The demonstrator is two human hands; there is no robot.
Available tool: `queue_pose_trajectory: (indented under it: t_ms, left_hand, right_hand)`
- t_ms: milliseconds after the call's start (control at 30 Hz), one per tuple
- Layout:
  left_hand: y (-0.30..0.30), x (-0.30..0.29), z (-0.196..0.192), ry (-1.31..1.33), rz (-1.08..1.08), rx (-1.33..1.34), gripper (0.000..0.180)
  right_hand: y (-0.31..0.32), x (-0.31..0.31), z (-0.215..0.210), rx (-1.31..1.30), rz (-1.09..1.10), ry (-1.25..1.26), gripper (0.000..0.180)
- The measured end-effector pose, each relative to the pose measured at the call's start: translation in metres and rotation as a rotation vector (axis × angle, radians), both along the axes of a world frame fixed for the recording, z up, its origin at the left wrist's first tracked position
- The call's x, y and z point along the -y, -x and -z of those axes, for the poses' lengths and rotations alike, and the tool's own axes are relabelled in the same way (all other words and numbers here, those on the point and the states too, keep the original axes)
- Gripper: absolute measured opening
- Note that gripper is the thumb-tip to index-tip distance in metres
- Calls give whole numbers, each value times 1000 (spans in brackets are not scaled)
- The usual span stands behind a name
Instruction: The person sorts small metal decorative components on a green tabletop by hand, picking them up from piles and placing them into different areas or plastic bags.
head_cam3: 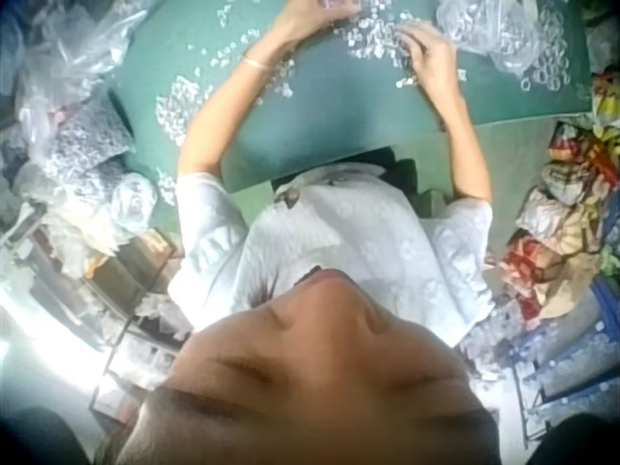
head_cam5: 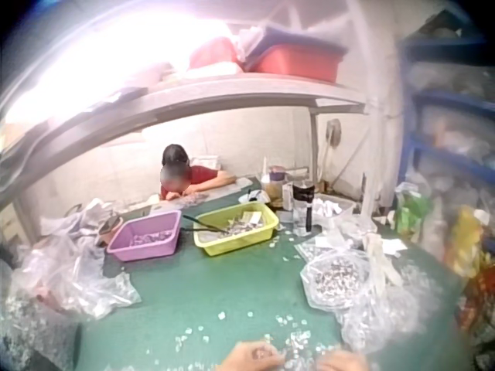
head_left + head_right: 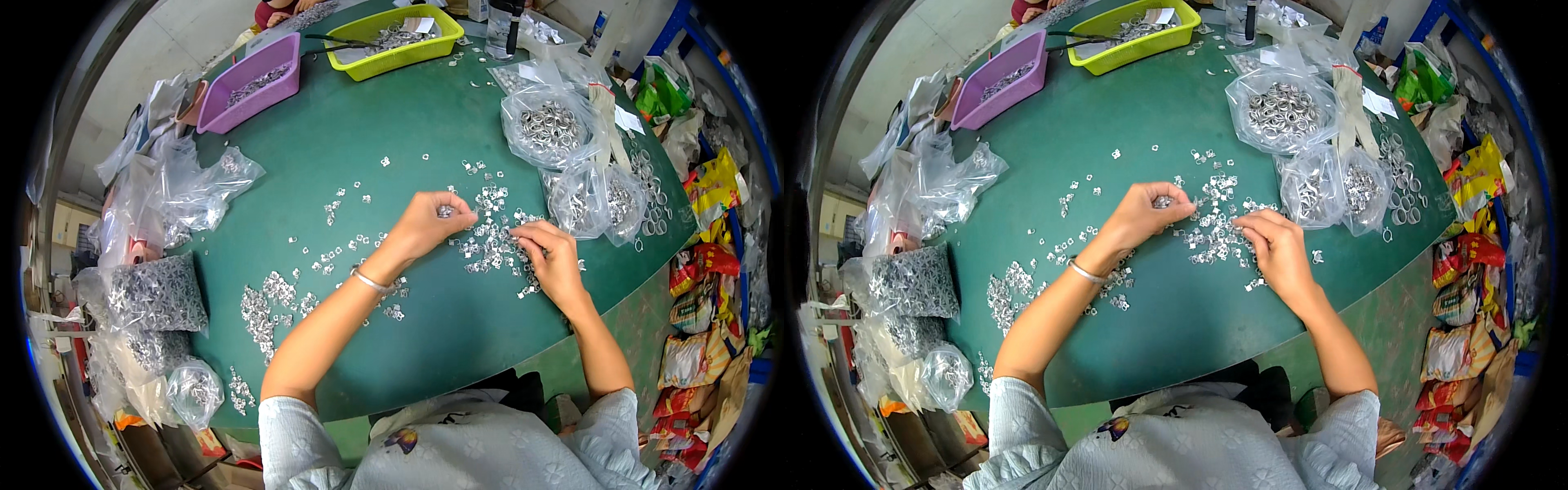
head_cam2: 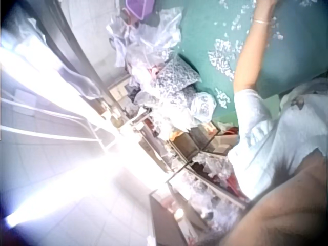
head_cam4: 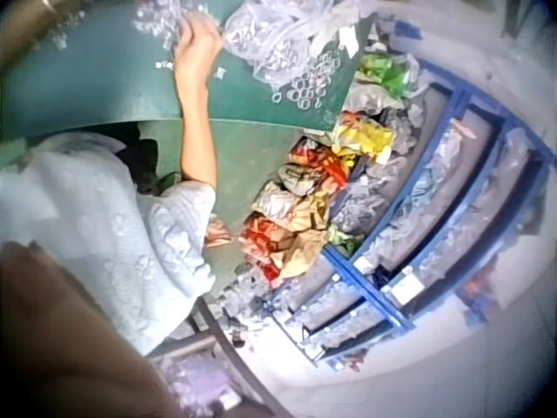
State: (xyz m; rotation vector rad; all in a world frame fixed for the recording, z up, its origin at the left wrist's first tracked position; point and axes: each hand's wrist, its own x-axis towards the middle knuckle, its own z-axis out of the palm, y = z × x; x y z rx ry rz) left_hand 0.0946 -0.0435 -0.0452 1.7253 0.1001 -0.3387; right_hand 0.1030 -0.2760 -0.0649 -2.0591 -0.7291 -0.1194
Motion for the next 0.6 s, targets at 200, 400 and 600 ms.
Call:
queue_pose_trajectory:
  t_ms: [200,400,600]
  left_hand:
    - [18,-6,5,543,-171,-391,15]
    - [37,-3,12,590,-202,-398,19]
    - [54,0,9,-115,-69,77,19]
  right_hand:
    - [4,-7,-8,-22,60,85,18]
    - [8,-13,-8,-6,31,141,14]
    - [6,-6,-5,39,47,149,13]
